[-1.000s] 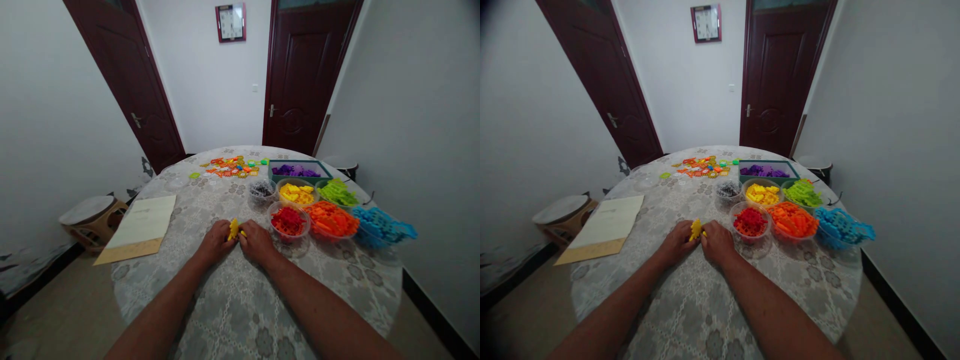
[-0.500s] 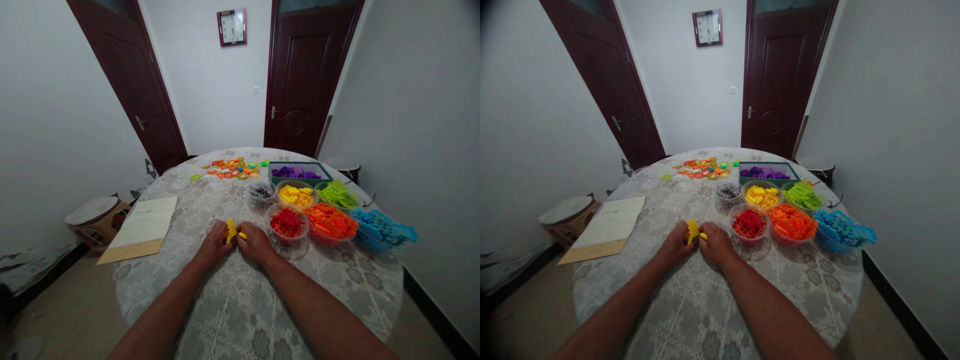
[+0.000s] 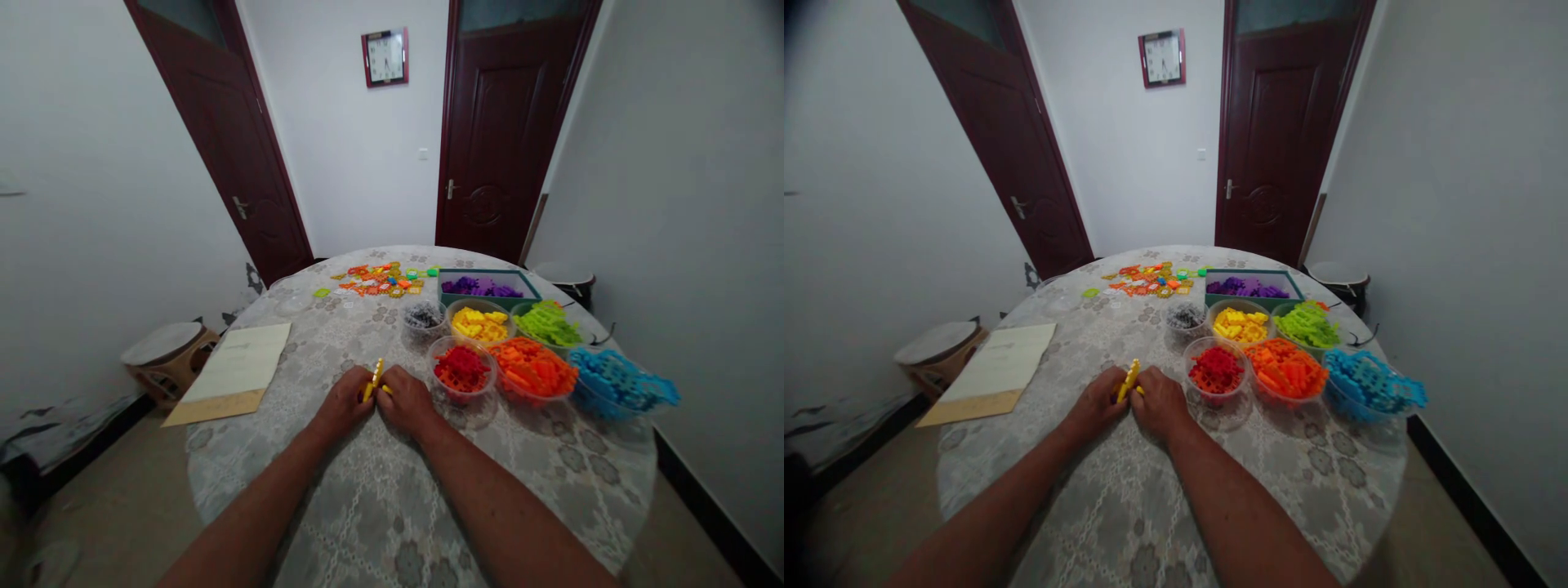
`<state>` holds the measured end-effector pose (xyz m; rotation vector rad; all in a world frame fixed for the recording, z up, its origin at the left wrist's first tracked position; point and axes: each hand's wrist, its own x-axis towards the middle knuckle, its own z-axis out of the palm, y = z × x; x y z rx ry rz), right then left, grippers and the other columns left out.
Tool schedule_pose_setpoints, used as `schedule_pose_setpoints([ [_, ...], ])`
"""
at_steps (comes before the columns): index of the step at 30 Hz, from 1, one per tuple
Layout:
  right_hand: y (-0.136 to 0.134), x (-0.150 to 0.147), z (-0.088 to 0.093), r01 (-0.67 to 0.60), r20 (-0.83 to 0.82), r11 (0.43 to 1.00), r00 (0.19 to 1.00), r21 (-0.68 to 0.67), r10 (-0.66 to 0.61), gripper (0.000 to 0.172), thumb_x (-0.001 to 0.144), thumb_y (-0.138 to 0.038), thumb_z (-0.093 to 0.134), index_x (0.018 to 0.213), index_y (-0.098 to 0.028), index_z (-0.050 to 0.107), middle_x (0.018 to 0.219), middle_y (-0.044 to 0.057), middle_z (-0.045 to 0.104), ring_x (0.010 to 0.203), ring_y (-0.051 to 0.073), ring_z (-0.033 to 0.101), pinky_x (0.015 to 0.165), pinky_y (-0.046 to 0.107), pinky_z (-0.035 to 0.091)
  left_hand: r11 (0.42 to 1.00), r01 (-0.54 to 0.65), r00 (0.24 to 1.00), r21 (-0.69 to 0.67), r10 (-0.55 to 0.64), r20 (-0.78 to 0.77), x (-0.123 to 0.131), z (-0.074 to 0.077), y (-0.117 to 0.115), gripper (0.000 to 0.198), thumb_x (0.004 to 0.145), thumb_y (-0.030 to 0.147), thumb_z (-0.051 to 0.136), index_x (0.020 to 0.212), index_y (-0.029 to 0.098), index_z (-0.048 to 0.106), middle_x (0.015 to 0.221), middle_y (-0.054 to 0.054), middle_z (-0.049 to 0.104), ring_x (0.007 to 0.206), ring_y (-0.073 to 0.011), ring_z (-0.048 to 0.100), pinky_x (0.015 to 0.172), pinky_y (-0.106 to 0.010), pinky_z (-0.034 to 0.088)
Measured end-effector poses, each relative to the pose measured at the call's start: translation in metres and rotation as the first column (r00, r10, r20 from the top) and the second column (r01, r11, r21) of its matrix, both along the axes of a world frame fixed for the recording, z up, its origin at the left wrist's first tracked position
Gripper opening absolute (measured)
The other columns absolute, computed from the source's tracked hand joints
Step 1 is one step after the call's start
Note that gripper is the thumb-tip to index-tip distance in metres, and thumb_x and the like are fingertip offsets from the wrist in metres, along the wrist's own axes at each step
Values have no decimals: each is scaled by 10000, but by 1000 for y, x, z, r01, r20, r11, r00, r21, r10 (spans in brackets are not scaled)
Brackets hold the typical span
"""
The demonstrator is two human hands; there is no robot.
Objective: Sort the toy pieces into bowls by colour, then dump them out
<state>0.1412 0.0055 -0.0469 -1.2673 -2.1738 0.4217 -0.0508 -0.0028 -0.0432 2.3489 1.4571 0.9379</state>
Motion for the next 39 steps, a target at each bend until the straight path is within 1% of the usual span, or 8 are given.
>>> schedule_pose_setpoints([
  [4, -2, -1, 3, 18, -25, 1000, 1000, 17, -17, 190, 954, -247, 633, 1128, -258, 709, 1349, 49, 667, 992, 191, 701, 828, 289, 536, 999, 25, 999, 19, -25, -36, 5, 9, -4, 8, 876, 223, 615, 884, 223, 613, 927, -41, 609, 888, -217, 589, 829, -357, 525],
  [8, -1, -5, 5, -37, -17, 998, 999, 53, 38, 201, 927, -262, 653, 1112, -240, 728, 1631, 49, 505, 1098, 223, 708, 914, 336, 566, 1000, 12, 1000, 9, -12, 1, 5, 15, -6, 149, 914, 254, 619, 1049, 212, 666, 1164, -102, 618, 1065, -240, 631, 927, -374, 566],
  [11, 3, -8, 4, -53, -28, 998, 998, 28, 54, 185, 926, -280, 651, 1086, -235, 731, 1538, 62, 591, 1088, 228, 709, 923, 344, 572, 1000, 2, 1000, 12, -2, -24, 2, 13, -4, 158, 936, 252, 608, 1075, 218, 675, 1368, -134, 596, 1246, -275, 622, 1055, -429, 550],
  [14, 6, -10, 0, -26, -104, 1000, 994, 5, 27, 208, 913, -275, 663, 1111, -230, 709, 1420, 71, 656, 1079, 221, 704, 926, 325, 563, 999, -10, 998, 36, 12, -55, 0, 9, -2, 145, 947, 276, 616, 1066, 223, 679, 1428, -147, 593, 1354, -308, 584, 1123, -478, 520],
  [21, 11, -10, -8, 35, -175, 998, 984, -49, -43, 201, 924, -182, 611, 1113, -248, 613, 1037, 31, 727, 932, 205, 691, 827, 290, 509, 990, -127, 989, 61, 131, -73, 1, 4, -5, 234, 890, 248, 661, 1123, 227, 668, 1389, -134, 530, 1045, -244, 693, 911, -400, 613],
  [28, 10, -6, -10, 33, -328, 997, 943, -74, -56, 303, 903, -140, 573, 1185, -247, 598, 1092, 50, 740, 961, 224, 707, 849, 309, 515, 975, -187, 975, 121, 199, -99, 6, 4, -11, 239, 884, 220, 637, 1122, 201, 633, 1312, -133, 492, 979, -226, 661, 885, -391, 605],
  [33, 12, -2, -12, 60, -430, 996, 899, -62, -81, 511, 926, -154, 549, 1432, -218, 558, 1174, 82, 760, 1022, 232, 722, 921, 331, 531, 969, -190, 981, 160, 194, -12, 6, 4, -10, 259, 861, 137, 605, 1108, 212, 623, 1241, -109, 502, 1050, -235, 633, 979, -409, 571],
  [39, 17, -1, -14, -8, -394, 999, 919, 42, 24, 229, 928, -174, 533, 1065, -196, 715, 1033, 87, 754, 987, 228, 702, 919, 320, 524, 966, -212, 972, 151, 192, 135, 4, 4, -8, 268, 829, 100, 631, 1066, 225, 631, 1200, -85, 498, 1126, -235, 597, 1025, -399, 536],
])
